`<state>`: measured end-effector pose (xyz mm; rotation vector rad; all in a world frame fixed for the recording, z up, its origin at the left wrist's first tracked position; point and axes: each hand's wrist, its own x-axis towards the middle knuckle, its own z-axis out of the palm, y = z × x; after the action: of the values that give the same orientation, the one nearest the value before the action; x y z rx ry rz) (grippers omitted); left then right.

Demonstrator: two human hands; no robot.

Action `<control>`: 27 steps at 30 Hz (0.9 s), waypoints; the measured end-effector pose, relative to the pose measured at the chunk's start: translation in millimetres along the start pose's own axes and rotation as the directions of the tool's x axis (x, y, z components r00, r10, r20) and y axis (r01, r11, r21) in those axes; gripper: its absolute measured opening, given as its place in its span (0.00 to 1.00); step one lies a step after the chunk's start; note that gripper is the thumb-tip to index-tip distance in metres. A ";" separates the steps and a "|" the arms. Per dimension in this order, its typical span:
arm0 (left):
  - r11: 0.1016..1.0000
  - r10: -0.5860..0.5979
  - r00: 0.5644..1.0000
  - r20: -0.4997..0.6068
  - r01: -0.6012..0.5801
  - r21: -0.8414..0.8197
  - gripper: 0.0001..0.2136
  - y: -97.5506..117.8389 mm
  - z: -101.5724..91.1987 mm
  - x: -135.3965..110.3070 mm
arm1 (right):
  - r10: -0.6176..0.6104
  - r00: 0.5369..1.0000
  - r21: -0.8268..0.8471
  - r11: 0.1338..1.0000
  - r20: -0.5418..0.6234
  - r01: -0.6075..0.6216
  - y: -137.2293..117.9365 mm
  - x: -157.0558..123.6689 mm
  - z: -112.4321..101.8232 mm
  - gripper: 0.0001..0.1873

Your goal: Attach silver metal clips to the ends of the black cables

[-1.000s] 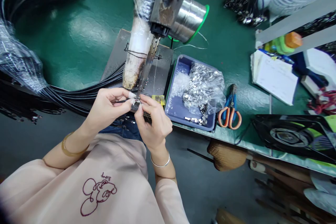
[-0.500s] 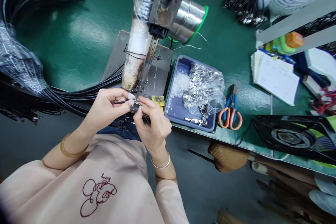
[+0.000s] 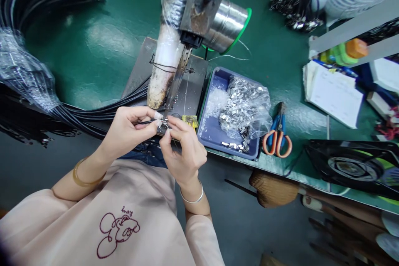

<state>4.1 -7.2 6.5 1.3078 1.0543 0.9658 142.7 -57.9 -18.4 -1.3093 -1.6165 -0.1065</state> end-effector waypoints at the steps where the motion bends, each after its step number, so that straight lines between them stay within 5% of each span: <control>1: 1.000 -0.015 1.000 0.008 0.015 0.000 0.06 -0.9 -0.3 0.4 | 0.004 1.000 0.004 1.000 0.003 -0.004 0.7 -0.8 0.1 0.08; 15: 0.978 0.118 0.993 0.018 -0.120 0.172 0.05 0.0 -1.5 -3.3 | -0.012 1.000 -0.017 1.000 -0.010 0.011 0.7 2.9 0.7 0.10; 27: 0.990 0.051 0.997 0.049 -0.057 0.131 0.07 -4.3 -3.7 -2.2 | 0.005 0.999 -0.018 1.000 0.036 -0.004 2.4 -1.0 0.2 0.08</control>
<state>-0.3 -8.6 2.4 1.4672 1.0672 0.9144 144.3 -57.6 -20.4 -1.3347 -1.6463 -0.0953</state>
